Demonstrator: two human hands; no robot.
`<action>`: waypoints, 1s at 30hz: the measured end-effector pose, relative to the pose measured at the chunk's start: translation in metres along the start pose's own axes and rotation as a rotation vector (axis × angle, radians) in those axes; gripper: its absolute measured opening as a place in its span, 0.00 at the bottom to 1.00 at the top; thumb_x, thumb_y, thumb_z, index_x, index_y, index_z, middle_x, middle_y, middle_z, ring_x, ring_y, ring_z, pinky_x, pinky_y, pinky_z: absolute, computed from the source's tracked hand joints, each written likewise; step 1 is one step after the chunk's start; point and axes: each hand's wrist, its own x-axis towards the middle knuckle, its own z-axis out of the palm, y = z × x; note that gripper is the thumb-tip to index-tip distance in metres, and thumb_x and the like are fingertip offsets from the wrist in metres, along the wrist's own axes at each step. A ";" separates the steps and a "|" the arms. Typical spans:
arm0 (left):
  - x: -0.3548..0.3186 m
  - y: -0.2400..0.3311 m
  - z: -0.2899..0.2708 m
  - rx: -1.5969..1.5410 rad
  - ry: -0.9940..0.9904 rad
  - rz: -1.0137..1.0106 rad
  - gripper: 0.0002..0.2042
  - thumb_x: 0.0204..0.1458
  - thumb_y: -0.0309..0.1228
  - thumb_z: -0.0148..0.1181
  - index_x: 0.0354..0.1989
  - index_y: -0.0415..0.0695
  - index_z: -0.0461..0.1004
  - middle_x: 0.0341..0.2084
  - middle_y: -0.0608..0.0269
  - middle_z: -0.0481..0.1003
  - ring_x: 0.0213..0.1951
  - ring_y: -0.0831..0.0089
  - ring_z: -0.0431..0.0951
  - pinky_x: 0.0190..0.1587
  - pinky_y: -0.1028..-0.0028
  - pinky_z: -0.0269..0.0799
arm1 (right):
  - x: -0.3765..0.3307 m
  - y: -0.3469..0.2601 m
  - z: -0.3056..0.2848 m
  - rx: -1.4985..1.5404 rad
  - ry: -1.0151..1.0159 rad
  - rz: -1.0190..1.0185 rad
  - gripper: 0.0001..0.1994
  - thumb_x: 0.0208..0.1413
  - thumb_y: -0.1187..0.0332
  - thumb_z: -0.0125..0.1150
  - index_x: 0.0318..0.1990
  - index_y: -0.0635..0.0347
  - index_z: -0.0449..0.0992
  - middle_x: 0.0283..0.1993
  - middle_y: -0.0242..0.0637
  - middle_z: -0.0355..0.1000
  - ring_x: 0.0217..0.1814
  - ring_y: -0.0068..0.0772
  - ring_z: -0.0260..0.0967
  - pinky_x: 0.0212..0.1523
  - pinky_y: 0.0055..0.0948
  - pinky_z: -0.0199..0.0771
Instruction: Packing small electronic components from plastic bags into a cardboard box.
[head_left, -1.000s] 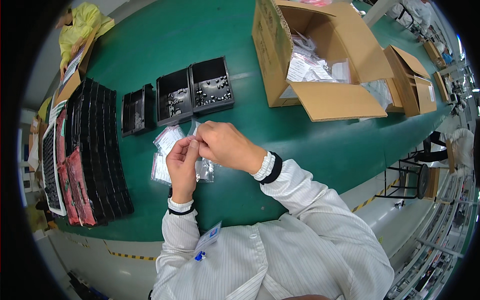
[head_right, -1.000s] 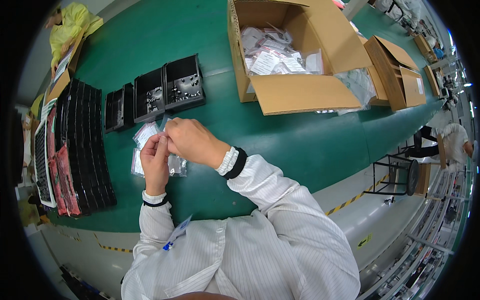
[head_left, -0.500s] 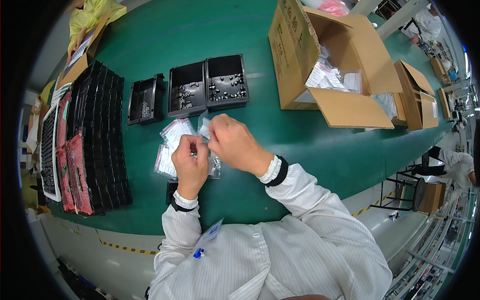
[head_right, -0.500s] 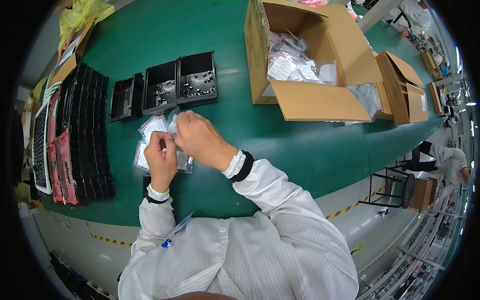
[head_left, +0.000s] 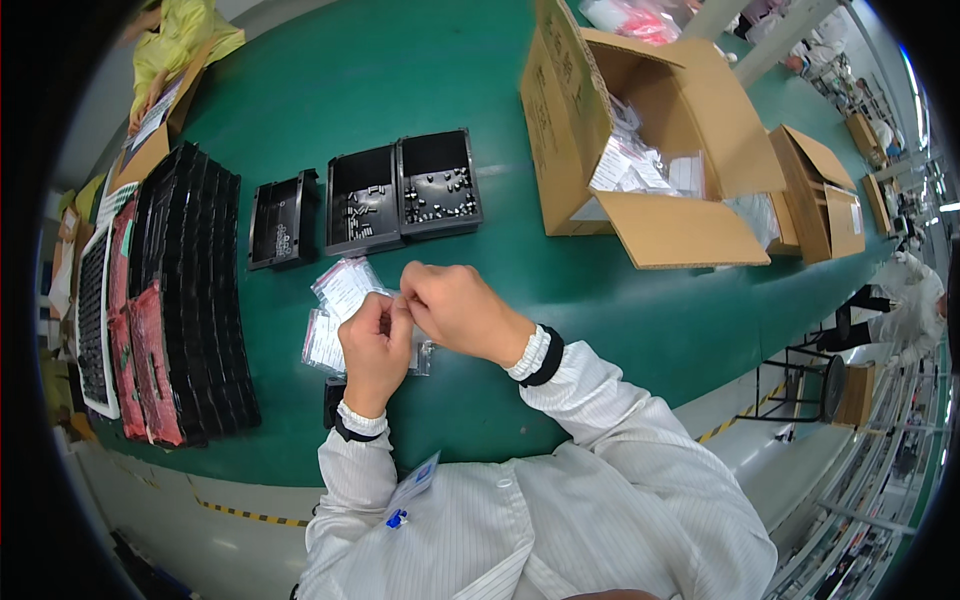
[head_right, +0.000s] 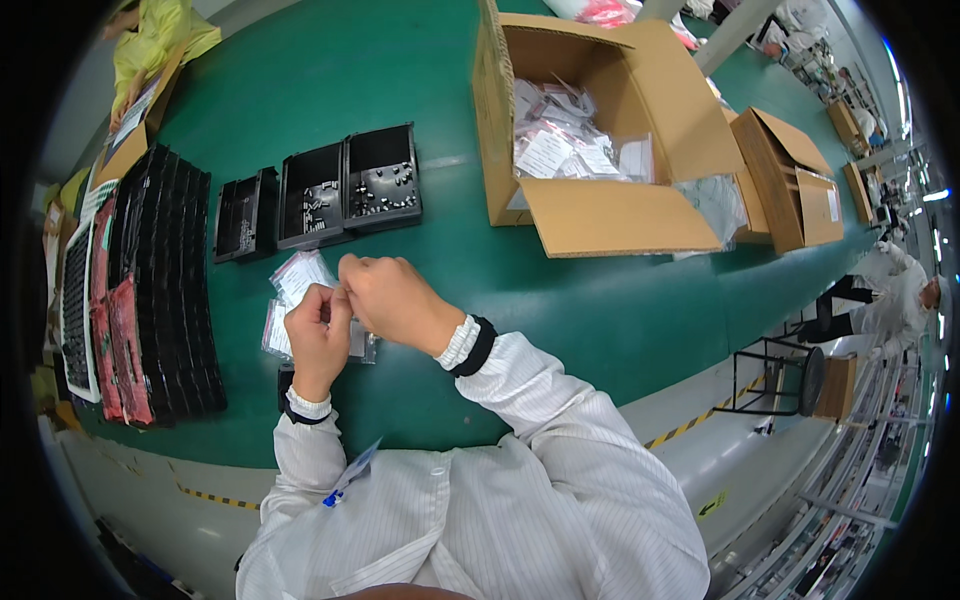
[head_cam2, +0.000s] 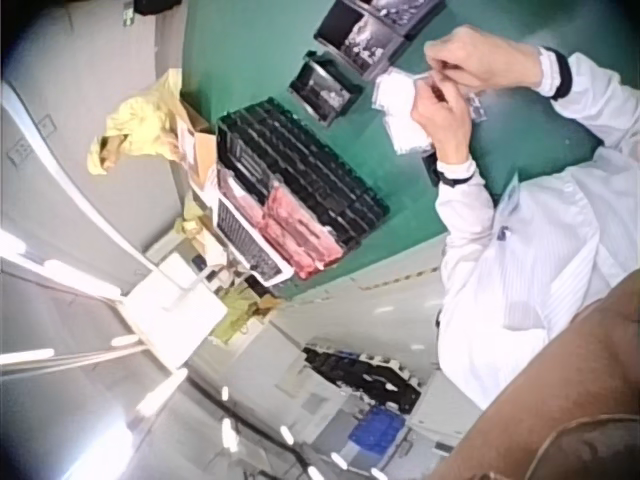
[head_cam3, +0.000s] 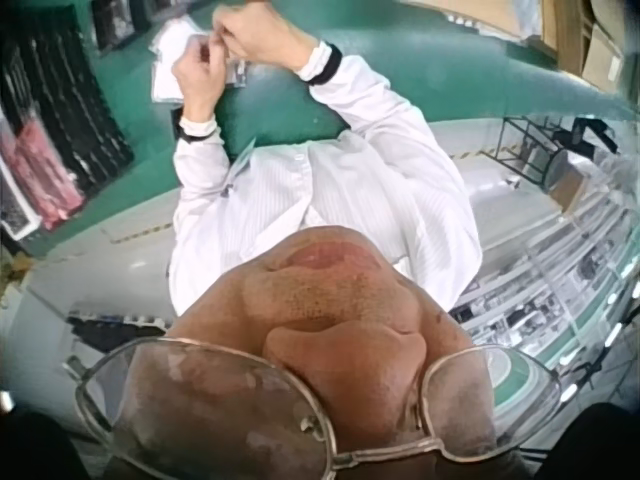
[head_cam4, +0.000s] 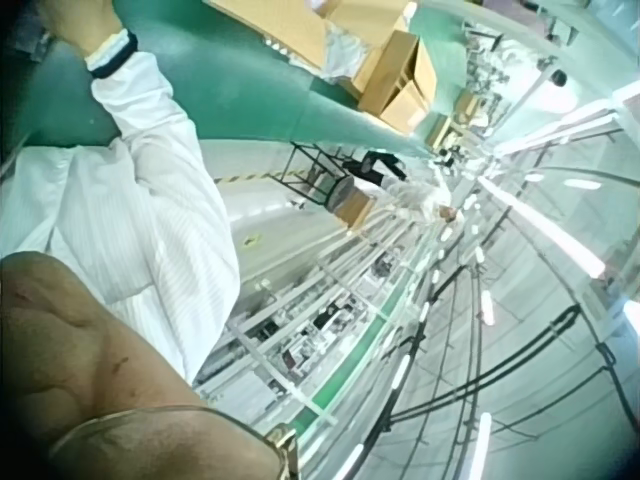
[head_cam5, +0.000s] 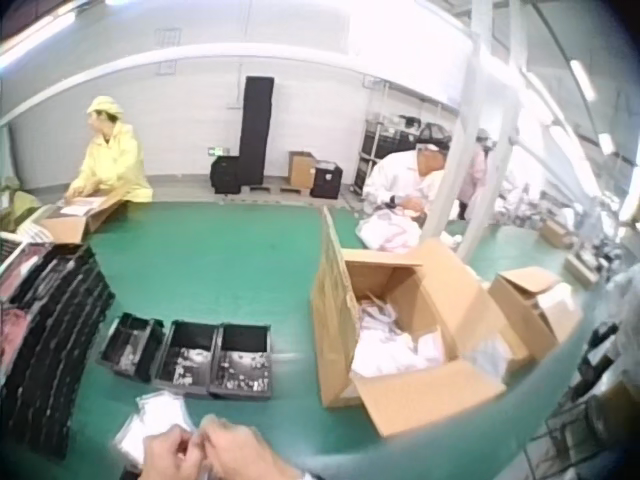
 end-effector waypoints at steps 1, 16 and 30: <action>-0.001 -0.001 0.000 0.029 -0.012 0.038 0.10 0.62 0.25 0.62 0.29 0.36 0.73 0.16 0.61 0.75 0.18 0.79 0.72 0.24 0.74 0.67 | 0.000 -0.003 -0.002 -0.005 0.005 0.075 0.10 0.55 0.78 0.63 0.41 0.65 0.69 0.30 0.48 0.76 0.32 0.58 0.78 0.33 0.46 0.78; 0.000 0.009 -0.003 0.164 -0.176 0.296 0.44 0.44 0.25 0.71 0.74 0.35 0.59 0.64 0.45 0.68 0.66 0.45 0.68 0.74 0.46 0.56 | 0.005 -0.014 -0.014 0.451 -0.032 0.428 0.22 0.55 0.79 0.64 0.57 0.68 0.68 0.37 0.44 0.83 0.37 0.35 0.85 0.39 0.32 0.84; 0.001 -0.002 0.006 0.292 0.013 0.387 0.17 0.42 0.23 0.67 0.44 0.41 0.78 0.32 0.59 0.75 0.39 0.58 0.77 0.50 0.59 0.72 | 0.005 -0.027 -0.002 0.062 0.056 0.438 0.36 0.45 0.81 0.70 0.65 0.65 0.65 0.51 0.46 0.69 0.38 0.34 0.75 0.36 0.31 0.77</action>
